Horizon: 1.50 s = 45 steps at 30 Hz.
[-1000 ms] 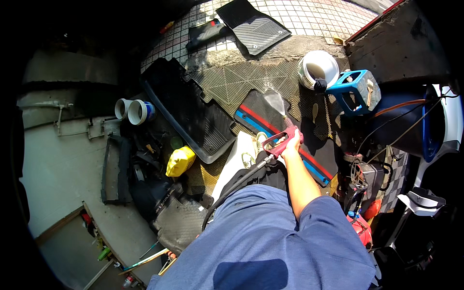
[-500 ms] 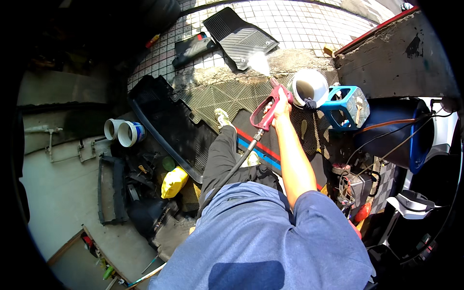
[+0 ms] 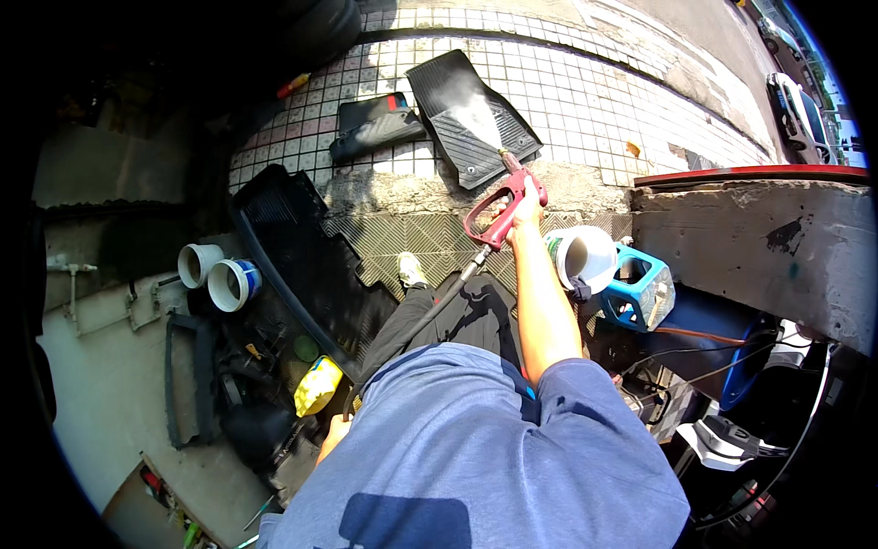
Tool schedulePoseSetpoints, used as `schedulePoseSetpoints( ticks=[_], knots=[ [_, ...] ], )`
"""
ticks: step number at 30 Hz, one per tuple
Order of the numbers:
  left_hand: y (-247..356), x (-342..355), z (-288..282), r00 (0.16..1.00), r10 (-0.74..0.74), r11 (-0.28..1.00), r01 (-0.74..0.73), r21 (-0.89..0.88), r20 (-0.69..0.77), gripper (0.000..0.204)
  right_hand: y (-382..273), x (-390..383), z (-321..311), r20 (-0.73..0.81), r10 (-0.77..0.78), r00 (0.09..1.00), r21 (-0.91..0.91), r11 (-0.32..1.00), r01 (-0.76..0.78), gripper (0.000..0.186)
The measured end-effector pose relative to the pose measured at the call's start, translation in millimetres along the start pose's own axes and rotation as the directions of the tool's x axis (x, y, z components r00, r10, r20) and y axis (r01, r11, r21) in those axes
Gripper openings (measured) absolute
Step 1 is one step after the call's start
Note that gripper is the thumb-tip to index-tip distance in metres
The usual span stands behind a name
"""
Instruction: The person removes several car floor mats from a white vehicle, carries them to a cleaning area, and uses a pressure washer to clean each mat one by one. After rinsing, the person wipes the mats with a cloth and places them on the ground to dry.
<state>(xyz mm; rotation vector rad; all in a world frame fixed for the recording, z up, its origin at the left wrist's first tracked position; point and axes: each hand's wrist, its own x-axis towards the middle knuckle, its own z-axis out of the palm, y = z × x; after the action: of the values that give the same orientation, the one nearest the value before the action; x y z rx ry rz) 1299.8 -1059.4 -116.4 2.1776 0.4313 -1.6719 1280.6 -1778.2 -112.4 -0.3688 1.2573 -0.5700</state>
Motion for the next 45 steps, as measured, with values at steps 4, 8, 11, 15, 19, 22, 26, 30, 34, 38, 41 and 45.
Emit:
schedulePoseSetpoints(
  ticks=[4, 8, 11, 15, 19, 22, 26, 30, 34, 38, 41, 45],
  knots=[
    [28, 11, 12, 0.999, -0.045, 0.997, 0.044, -0.058, -0.024, 0.018, -22, 18, 50, -0.171, -0.075, 0.982, -0.096, 0.994, 0.060, 0.059],
    [63, 10, 26, 0.998, 0.070, 0.996, -0.070, -0.060, -0.005, 0.018, -48, 53, 56, 0.043, -0.042, 0.998, 0.086, 0.996, 0.038, 0.055],
    [124, -6, 29, 0.998, 0.059, 0.990, -0.061, -0.126, -0.025, 0.016, -71, 91, 52, -0.027, -0.003, 1.000, 0.061, 0.998, 0.004, 0.054],
    [155, -4, 60, 0.997, -0.001, 0.964, -0.020, -0.266, -0.077, 0.019, -107, 133, 44, -0.189, 0.043, 0.981, -0.036, 0.998, -0.050, 0.053],
    [190, -13, 84, 0.994, 0.001, 0.967, -0.028, -0.255, -0.106, 0.020, -134, 165, 43, -0.339, 0.018, 0.941, -0.110, 0.992, -0.059, 0.053],
    [214, -15, 93, 0.993, 0.011, 0.971, -0.038, -0.235, -0.115, 0.021, -137, 189, 41, -0.432, -0.006, 0.902, -0.131, 0.990, -0.056, 0.049],
    [237, -24, 103, 0.989, 0.030, 0.965, -0.067, -0.255, -0.146, 0.023, -141, 207, 45, -0.184, 0.101, 0.978, -0.007, 0.995, -0.104, 0.049],
    [252, -30, 113, 0.985, 0.047, 0.955, -0.093, -0.280, -0.165, 0.024, -140, 223, 74, -0.281, 0.041, 0.959, -0.123, 0.989, -0.078, 0.049],
    [260, -27, 128, 0.978, 0.084, 0.933, -0.144, -0.331, -0.190, 0.026, -152, 207, 99, -0.070, 0.132, 0.989, -0.059, 0.989, -0.136, 0.049],
    [269, -14, 125, 0.970, 0.145, 0.906, -0.209, -0.367, -0.194, 0.028, -138, 231, 96, -0.177, 0.066, 0.982, -0.108, 0.990, -0.086, 0.048],
    [269, 4, 122, 0.961, 0.202, 0.874, -0.265, -0.408, -0.190, 0.029, -127, 248, 96, -0.245, 0.031, 0.969, -0.190, 0.979, -0.079, 0.048],
    [269, 36, 109, 0.941, 0.281, 0.790, -0.338, -0.512, -0.188, 0.031, -127, 227, 102, -0.039, 0.312, 0.949, -0.024, 0.949, -0.313, 0.047]
  ],
)
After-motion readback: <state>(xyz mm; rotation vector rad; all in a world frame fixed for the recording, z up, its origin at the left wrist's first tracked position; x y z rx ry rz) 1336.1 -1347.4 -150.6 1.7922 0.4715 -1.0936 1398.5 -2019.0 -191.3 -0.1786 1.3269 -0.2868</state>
